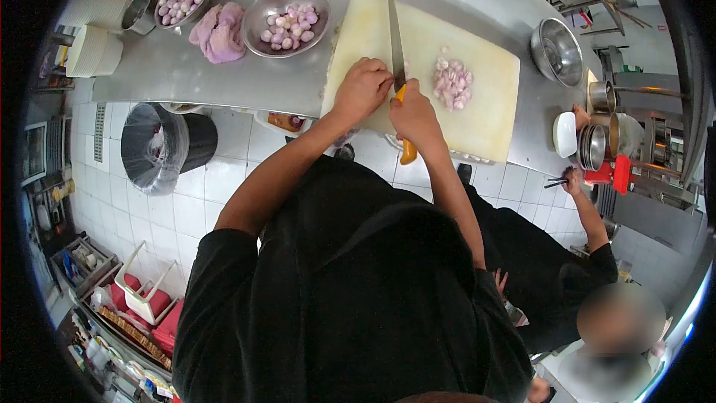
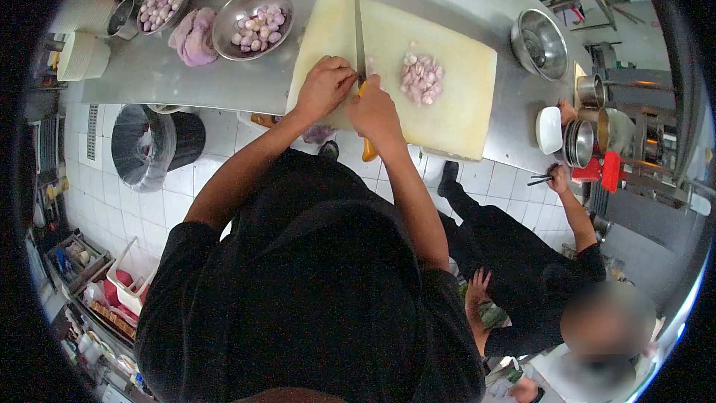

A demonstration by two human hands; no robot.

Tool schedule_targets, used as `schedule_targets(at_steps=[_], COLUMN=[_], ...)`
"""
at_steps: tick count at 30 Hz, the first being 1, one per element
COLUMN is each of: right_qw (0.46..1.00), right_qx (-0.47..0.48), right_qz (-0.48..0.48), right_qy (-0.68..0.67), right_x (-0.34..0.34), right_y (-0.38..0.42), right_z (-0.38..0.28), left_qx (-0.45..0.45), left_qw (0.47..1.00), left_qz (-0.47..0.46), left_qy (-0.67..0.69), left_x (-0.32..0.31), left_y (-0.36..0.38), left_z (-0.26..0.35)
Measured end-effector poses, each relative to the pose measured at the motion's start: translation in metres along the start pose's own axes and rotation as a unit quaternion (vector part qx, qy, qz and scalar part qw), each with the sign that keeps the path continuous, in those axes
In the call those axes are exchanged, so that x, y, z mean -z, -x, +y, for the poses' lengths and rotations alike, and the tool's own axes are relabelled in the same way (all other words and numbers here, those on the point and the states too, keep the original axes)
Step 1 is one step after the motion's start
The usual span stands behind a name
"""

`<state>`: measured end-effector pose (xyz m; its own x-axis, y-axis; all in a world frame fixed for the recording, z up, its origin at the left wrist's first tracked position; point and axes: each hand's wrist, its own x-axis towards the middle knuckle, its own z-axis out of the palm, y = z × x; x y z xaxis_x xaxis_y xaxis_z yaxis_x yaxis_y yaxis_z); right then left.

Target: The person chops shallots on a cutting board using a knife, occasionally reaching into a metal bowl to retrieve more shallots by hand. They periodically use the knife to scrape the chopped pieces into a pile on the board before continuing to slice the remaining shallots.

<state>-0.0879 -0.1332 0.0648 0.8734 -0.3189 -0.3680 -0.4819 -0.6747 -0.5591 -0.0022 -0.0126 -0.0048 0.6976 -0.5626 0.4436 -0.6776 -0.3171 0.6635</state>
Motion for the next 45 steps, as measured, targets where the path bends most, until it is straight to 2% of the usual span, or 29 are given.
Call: schedule_targets(at_steps=[4, 10, 13, 16, 19, 21, 24, 25, 28, 31, 33, 36, 39, 41, 42, 45], right_qw=[0.996, 0.998, 0.999, 1.000, 0.997, 0.998, 0.998, 0.997, 0.996, 0.997, 0.996, 0.996, 0.997, 0.996, 0.996, 0.996], right_qx=[-0.040, 0.031, 0.032, -0.014, 0.048, 0.045, -0.001, -0.007, -0.015, 0.014, 0.052, 0.000, -0.024, -0.016, -0.013, -0.019], right_qz=[-0.053, 0.039, 0.039, 0.000, 0.049, 0.044, 0.006, 0.006, 0.013, 0.035, 0.068, 0.049, 0.063, 0.071, 0.075, 0.076], right_qy=[-0.052, 0.031, 0.003, -0.013, 0.038, 0.010, -0.064, -0.071, -0.083, -0.068, -0.039, -0.071, -0.032, -0.045, -0.051, -0.042], right_x=[0.030, -0.022, -0.022, -0.014, -0.014, -0.002, 0.026, 0.024, 0.016, -0.012, -0.023, -0.010, -0.002, -0.003, -0.004, -0.004], right_y=[0.019, -0.011, -0.011, -0.008, -0.011, -0.015, 0.004, 0.008, 0.012, 0.009, 0.005, 0.016, 0.015, 0.012, 0.012, 0.013], right_z=[-0.028, 0.012, 0.013, 0.005, 0.020, 0.025, -0.004, -0.008, -0.012, 0.016, 0.038, 0.043, 0.052, 0.060, 0.063, 0.058], left_qx=[0.007, 0.011, 0.012, -0.005, -0.030, -0.040, -0.025, -0.009, 0.034, 0.068, 0.124, 0.065, 0.063, 0.037, 0.023, 0.095], left_qw=[1.000, 1.000, 1.000, 1.000, 0.999, 0.998, 1.000, 1.000, 0.996, 0.991, 0.987, 0.981, 0.957, 0.952, 0.949, 0.953], left_qz=[0.000, 0.001, 0.003, 0.003, 0.020, 0.033, 0.007, -0.002, 0.068, 0.109, 0.063, -0.045, -0.141, -0.165, -0.178, -0.197], left_qy=[0.000, 0.002, -0.002, -0.012, -0.018, -0.036, -0.014, 0.006, 0.045, -0.044, -0.082, -0.176, -0.244, -0.255, -0.259, -0.210], left_x=[0.000, -0.001, 0.000, -0.004, -0.008, -0.007, -0.005, 0.001, 0.030, 0.077, 0.112, 0.126, 0.127, 0.127, 0.127, 0.144], left_y=[0.003, 0.004, 0.005, 0.003, 0.005, 0.006, 0.008, 0.006, -0.003, -0.023, -0.034, -0.034, -0.041, -0.043, -0.042, -0.045], left_z=[0.002, 0.002, 0.001, -0.002, -0.003, -0.001, -0.003, -0.001, 0.002, -0.026, -0.049, -0.103, -0.125, -0.137, -0.141, -0.102])
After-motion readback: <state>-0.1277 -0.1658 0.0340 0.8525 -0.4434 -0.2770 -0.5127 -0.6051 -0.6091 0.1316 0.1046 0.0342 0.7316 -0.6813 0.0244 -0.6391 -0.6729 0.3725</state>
